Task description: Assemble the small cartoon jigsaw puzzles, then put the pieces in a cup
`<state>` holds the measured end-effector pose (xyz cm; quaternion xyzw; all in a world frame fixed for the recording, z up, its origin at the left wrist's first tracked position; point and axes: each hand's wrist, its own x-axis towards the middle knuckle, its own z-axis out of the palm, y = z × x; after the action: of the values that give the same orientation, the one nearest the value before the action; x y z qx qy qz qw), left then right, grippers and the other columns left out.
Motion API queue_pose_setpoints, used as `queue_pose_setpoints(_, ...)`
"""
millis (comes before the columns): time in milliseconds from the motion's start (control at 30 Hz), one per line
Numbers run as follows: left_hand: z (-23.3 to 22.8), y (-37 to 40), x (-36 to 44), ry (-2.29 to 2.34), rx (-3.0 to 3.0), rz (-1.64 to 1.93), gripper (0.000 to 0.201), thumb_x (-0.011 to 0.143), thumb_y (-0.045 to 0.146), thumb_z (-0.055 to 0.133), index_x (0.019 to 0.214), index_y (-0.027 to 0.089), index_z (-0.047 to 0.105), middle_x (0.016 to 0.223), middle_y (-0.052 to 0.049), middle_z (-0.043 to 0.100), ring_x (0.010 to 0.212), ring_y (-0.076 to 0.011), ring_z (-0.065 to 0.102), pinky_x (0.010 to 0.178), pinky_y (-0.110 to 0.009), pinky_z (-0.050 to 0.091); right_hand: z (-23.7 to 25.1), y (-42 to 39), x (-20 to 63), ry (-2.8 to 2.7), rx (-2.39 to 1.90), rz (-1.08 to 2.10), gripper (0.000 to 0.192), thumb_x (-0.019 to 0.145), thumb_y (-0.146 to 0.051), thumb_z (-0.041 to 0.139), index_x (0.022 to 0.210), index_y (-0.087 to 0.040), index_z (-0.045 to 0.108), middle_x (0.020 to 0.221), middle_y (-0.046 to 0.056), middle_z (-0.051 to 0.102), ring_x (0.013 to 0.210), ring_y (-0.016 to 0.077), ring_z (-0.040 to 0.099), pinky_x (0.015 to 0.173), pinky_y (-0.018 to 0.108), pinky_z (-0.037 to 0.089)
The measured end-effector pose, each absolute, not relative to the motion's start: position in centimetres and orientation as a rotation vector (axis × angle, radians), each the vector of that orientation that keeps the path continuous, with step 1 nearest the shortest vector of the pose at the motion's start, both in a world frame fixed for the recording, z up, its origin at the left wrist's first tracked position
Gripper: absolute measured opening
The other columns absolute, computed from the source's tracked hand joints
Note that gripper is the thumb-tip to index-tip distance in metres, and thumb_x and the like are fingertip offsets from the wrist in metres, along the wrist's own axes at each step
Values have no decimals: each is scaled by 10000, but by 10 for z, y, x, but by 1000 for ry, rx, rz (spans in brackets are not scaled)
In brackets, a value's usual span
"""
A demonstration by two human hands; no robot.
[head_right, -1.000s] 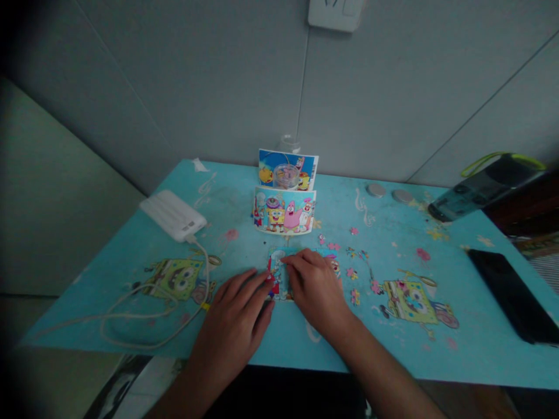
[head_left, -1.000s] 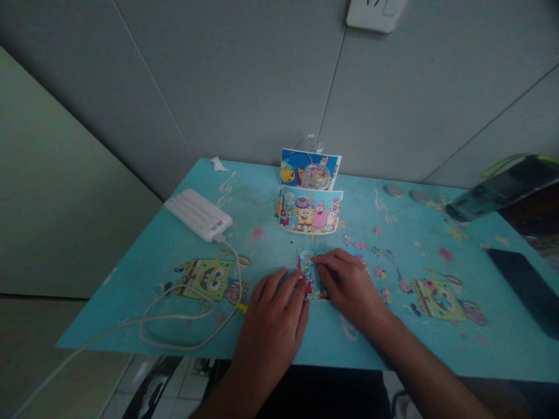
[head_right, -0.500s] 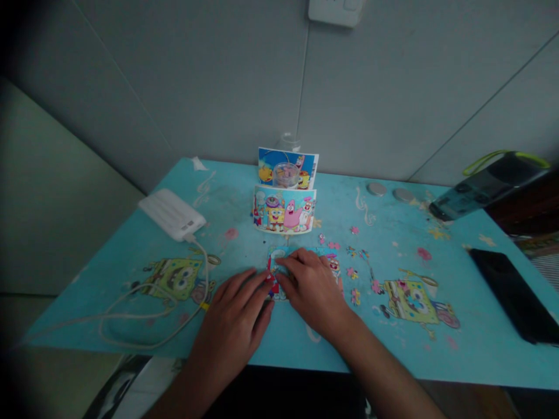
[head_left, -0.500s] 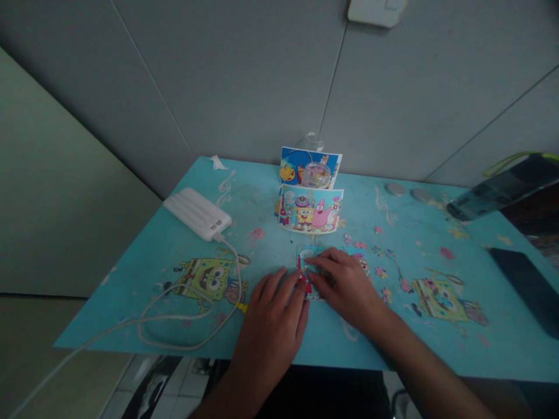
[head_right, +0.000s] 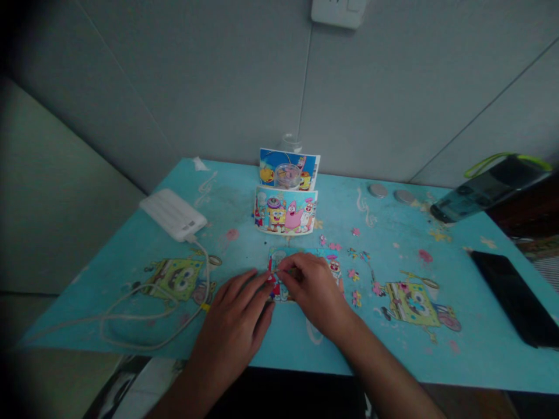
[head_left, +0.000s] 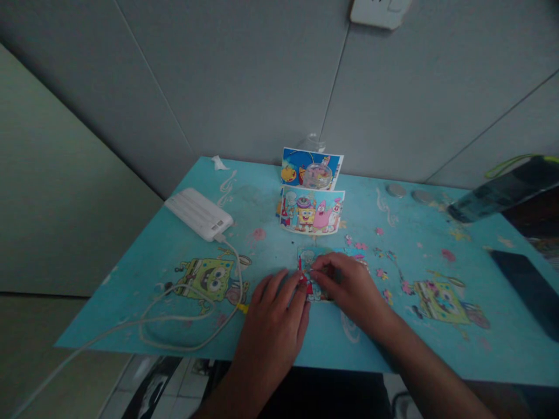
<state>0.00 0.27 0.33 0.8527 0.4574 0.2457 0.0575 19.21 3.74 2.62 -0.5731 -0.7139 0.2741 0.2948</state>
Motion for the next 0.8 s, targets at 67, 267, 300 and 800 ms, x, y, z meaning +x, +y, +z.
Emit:
queue_pose_setpoints(67, 3, 2, 0, 1381, 2585, 744, 280, 957, 203, 562, 1220, 170, 650, 1330, -87, 643, 1246, -314, 550, 1027, -550, 481, 29, 37, 193, -1798, -1519, 768, 53, 925, -234, 653, 938, -228, 704, 829, 5, 715, 715, 157, 636, 687, 296, 509)
queue_pose_setpoints(267, -1, 2, -1, 1383, 2574, 724, 292, 970, 223, 552, 1245, 179, 640, 1353, -83, 629, 1270, -318, 533, 1056, -551, 454, 22, 40, 194, -1814, -1538, 601, 163, 942, -254, 639, 1046, -258, 763, 978, 34, 762, 842, 194, 704, 771, 335, 536)
queue_pose_setpoints(300, -2, 2, -1, 1386, 2571, 726, 288, 971, 224, 551, 1240, 179, 642, 1351, -83, 630, 1269, -319, 534, 1054, -553, 454, 20, 40, 193, -1838, -1556, 566, 160, 940, -256, 644, 1046, -257, 765, 971, 35, 764, 834, 196, 707, 768, 338, 535)
queue_pose_setpoints(800, 1, 1, 0, 1391, 2562, 712, 292, 963, 212, 558, 1243, 187, 638, 1351, -72, 627, 1259, -314, 535, 1052, -551, 455, 23, 35, 189, -2133, -1671, 247, 214, 942, -419, 644, 879, -218, 680, 808, 40, 695, 813, 235, 626, 765, 381, 431)
